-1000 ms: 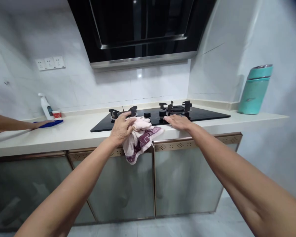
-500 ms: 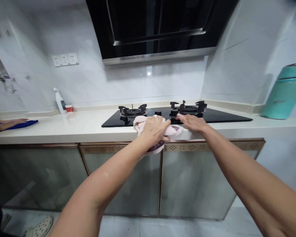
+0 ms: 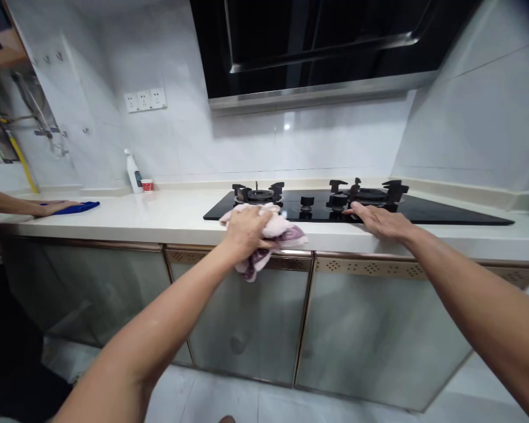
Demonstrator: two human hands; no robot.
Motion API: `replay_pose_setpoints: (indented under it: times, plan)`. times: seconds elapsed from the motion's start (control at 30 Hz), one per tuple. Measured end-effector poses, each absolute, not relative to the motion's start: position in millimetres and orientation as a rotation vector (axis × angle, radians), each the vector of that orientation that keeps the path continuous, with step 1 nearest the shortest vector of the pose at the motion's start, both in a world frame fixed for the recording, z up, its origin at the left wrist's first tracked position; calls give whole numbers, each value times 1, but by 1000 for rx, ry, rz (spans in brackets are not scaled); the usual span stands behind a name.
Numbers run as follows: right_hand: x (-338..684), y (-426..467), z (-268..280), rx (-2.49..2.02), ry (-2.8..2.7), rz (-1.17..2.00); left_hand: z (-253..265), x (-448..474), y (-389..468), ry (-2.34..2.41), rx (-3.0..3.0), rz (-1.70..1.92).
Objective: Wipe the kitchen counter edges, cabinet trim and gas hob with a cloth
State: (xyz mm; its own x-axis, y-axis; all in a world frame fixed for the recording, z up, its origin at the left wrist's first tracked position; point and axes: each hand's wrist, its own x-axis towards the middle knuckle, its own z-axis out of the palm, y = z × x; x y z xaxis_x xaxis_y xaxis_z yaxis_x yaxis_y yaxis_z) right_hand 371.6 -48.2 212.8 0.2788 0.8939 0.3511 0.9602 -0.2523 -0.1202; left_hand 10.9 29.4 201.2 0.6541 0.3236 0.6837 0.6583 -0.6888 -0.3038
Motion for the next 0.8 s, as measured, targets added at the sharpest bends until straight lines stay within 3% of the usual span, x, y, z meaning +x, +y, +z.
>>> replay_pose_setpoints:
  times: [0.2, 0.37, 0.5, 0.8]
  plan:
    - [369, -48, 215, -2228, -1658, -146, 212, -96, 66, -1234, -2116, -750]
    - [359, -52, 220, -2235, -1656, -140, 222, -121, 77, -1477, -1999, -759]
    - [355, -52, 220, -2247, -1671, -204, 217, -88, 56, -1434, -1988, -830]
    - [360, -50, 216, -2216, -1636, -218, 191, 76, -18, -821, -2266, -907]
